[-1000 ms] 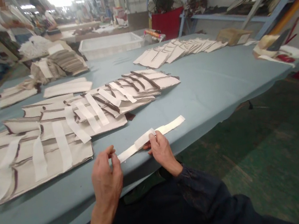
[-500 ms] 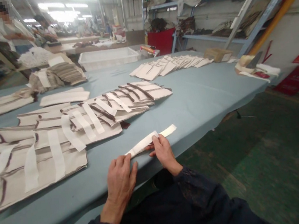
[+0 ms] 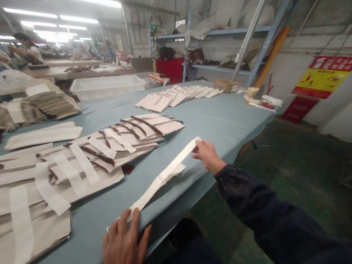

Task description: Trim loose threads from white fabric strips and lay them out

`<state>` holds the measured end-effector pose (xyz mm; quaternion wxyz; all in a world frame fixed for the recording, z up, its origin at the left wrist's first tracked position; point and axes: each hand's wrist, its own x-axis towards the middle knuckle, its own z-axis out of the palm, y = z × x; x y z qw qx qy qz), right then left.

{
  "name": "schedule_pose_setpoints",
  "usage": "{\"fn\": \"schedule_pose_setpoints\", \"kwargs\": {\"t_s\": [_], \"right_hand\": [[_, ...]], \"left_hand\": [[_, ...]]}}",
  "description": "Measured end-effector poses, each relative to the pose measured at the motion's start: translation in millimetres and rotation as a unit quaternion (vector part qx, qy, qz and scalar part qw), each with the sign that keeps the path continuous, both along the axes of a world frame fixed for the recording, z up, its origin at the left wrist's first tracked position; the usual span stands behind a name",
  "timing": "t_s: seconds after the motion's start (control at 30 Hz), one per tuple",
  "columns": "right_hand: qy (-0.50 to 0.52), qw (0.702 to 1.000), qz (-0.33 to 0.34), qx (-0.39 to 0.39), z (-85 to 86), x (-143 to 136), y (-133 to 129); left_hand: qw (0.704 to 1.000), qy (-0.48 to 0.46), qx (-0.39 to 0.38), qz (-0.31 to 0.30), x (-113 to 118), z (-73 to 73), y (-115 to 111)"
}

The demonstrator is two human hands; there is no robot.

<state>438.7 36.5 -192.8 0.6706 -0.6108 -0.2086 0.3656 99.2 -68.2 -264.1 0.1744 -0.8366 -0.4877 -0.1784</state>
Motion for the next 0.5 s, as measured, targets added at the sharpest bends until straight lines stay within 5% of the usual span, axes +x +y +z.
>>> {"fn": "schedule_pose_setpoints", "kwargs": {"t_s": [0.3,0.5], "right_hand": [[0.070,0.991,-0.112,0.012,2.1,51,36],[0.009,0.983,-0.180,0.042,42.7,105,24]], "left_hand": [[1.000,0.009,-0.009,0.001,-1,-2.4,4],[1.000,0.000,-0.014,0.000,0,-0.3,4]]}}
